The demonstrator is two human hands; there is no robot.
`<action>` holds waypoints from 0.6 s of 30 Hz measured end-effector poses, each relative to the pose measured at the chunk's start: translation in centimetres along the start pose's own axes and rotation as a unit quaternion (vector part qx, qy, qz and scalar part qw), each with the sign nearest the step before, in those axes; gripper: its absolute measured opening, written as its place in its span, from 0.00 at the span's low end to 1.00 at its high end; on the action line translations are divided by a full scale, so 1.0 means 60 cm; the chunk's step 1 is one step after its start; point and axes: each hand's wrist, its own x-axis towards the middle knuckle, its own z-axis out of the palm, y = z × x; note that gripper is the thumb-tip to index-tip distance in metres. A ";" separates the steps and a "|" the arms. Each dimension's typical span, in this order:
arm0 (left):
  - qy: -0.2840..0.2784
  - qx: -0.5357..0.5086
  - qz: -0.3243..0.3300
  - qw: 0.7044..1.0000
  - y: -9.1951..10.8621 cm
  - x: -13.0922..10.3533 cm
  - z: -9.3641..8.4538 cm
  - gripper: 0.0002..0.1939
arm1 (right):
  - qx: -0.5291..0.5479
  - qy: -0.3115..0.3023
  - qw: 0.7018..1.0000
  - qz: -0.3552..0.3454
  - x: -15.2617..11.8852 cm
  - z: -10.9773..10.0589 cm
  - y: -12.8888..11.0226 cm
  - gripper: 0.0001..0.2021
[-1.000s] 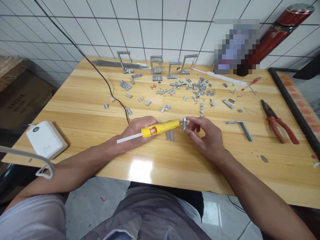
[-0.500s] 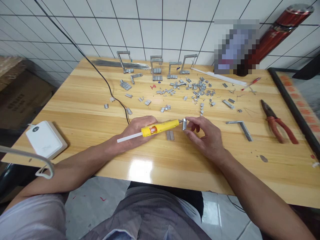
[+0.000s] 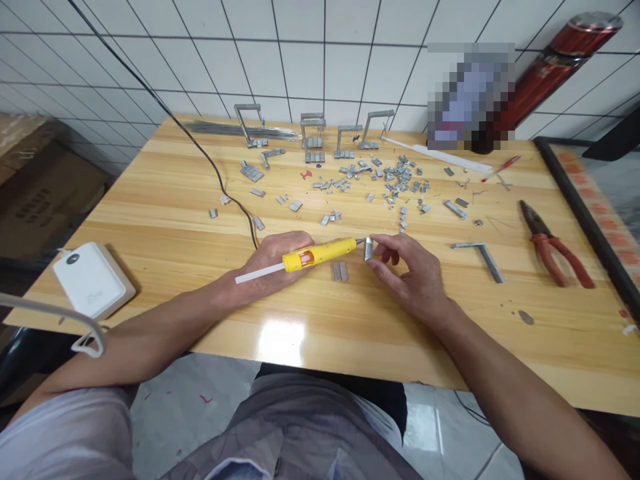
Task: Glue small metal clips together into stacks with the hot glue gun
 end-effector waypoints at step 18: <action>-0.007 -0.023 -0.029 0.999 0.007 0.000 -0.002 0.11 | 0.005 -0.007 1.000 0.016 0.000 -0.001 -0.001 0.19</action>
